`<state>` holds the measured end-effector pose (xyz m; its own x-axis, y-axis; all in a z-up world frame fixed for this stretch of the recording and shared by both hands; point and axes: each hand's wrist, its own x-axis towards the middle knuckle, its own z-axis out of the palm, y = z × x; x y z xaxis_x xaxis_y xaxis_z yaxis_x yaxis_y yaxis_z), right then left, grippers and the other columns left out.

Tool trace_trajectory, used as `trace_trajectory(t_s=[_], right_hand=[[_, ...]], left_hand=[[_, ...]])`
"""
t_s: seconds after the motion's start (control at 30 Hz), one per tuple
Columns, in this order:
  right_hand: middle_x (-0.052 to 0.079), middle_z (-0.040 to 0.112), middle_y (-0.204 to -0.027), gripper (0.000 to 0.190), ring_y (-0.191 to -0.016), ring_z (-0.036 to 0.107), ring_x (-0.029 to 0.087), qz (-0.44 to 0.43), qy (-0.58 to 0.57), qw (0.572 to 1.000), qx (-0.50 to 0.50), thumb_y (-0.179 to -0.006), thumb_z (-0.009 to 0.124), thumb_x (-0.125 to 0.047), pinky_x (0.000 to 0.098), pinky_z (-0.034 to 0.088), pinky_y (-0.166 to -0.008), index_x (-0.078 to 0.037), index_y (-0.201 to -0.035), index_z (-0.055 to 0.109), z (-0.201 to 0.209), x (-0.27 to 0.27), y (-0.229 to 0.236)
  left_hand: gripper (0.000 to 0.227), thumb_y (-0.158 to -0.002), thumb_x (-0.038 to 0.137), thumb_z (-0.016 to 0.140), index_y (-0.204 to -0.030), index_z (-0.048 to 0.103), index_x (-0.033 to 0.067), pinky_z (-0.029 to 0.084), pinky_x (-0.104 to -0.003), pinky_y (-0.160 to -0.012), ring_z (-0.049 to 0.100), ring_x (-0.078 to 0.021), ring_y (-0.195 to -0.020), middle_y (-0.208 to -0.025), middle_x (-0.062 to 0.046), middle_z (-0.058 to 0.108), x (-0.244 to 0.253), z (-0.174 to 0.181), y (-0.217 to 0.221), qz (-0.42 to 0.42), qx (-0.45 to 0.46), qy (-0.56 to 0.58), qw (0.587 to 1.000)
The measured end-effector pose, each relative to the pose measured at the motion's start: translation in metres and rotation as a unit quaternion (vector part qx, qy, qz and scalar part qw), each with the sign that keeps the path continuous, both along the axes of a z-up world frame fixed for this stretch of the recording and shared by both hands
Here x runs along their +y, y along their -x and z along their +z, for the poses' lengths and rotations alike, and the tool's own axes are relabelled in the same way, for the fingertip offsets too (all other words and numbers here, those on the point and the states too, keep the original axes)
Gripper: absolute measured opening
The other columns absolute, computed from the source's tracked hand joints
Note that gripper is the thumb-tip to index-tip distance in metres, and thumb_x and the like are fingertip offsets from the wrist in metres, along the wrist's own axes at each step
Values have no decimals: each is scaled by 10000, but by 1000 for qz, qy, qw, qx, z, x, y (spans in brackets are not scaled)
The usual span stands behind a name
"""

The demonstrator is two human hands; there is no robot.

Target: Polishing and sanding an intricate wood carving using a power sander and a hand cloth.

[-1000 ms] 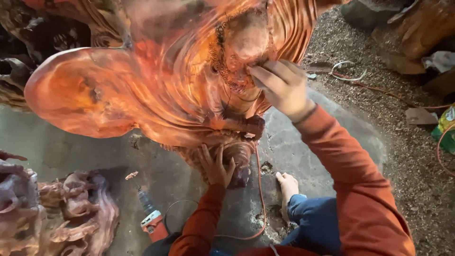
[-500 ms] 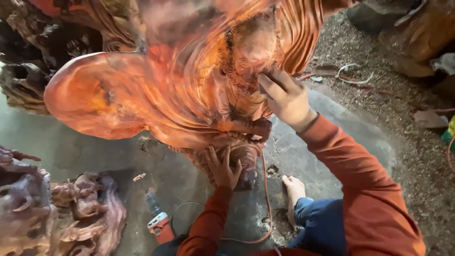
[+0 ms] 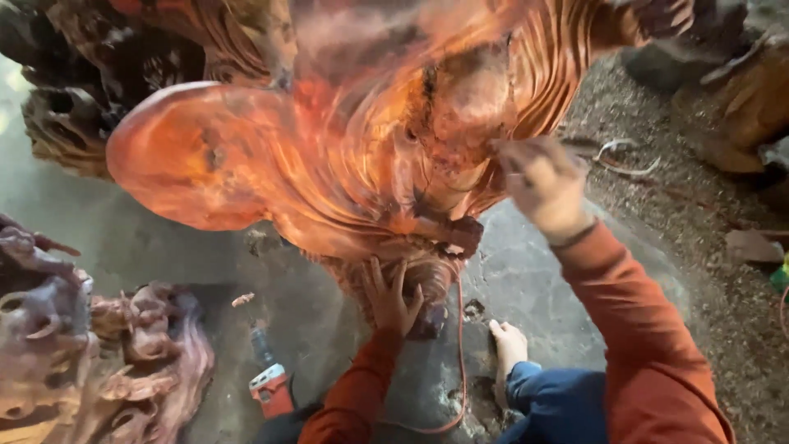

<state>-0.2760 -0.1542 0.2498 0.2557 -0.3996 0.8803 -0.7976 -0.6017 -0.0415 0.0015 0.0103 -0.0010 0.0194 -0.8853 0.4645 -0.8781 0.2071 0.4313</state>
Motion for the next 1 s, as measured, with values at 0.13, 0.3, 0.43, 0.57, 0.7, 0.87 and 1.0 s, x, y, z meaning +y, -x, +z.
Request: trace_trajectory(t_s=[0.13, 0.3, 0.43, 0.57, 0.7, 0.87, 1.0], right_hand=[[87, 644, -884, 217, -623, 656, 295, 91, 63, 993, 52, -1065, 578, -261, 408, 567, -584, -157, -1095, 766, 26, -4, -32], [121, 602, -803, 217, -584, 597, 331, 17, 106, 992, 64, -1080, 567, -171, 400, 539, -576, -101, -1003, 757, 12, -17, 3], [116, 674, -871, 94, -670, 681, 374, 42, -7, 996, -74, -1006, 688, -62, 432, 555, -602, -95, -1068, 750, 20, -4, -15], [139, 725, -932, 161, -602, 689, 356, 37, -30, 992, -120, -972, 710, 32, 392, 541, -529, -73, -1095, 704, 32, 11, -53], [141, 718, -890, 254, -585, 699, 355, 8, -61, 996, -62, -865, 785, 33, 421, 549, -515, -101, -1070, 720, 25, 24, -44], [208, 710, -950, 111, -664, 696, 323, 131, -64, 957, -252, -1006, 634, 103, 380, 571, -636, 27, -1085, 650, 46, 0, -58], [193, 702, -890, 105, -761, 727, 406, 102, -79, 955, -268, -1001, 635, 74, 430, 561, -694, -6, -1068, 640, 47, 26, -74]], left_hand=[[799, -800, 387, 749, -1530, 449, 267, 257, -740, -1125, 138, -606, -1483, -1658, -313, 111, -3, 4, 0, 7, 0, 51, 999], [782, -808, 414, 738, -1526, 463, 266, 251, -748, -1114, 155, -634, -1460, -1649, -332, 112, -3, 5, -3, -3, -5, 63, 998], [798, -801, 406, 747, -1533, 460, 273, 264, -740, -1113, 177, -626, -1461, -1646, -328, 142, -6, 6, -1, 6, -6, 60, 998], [829, -793, 392, 752, -1548, 428, 287, 283, -762, -1094, 137, -630, -1470, -1656, -316, 113, -7, 1, 0, 2, 0, 42, 999], [790, -819, 389, 737, -1544, 435, 295, 266, -760, -1095, 105, -614, -1485, -1676, -298, 71, -5, 5, -2, 0, 0, 40, 999], [815, -796, 384, 746, -1543, 439, 270, 268, -760, -1094, 140, -616, -1480, -1666, -310, 105, -7, 1, -3, -2, -7, 64, 998], [818, -764, 371, 769, -1517, 471, 252, 281, -737, -1113, 188, -614, -1467, -1640, -328, 161, -7, 0, -3, -1, -1, 53, 999]])
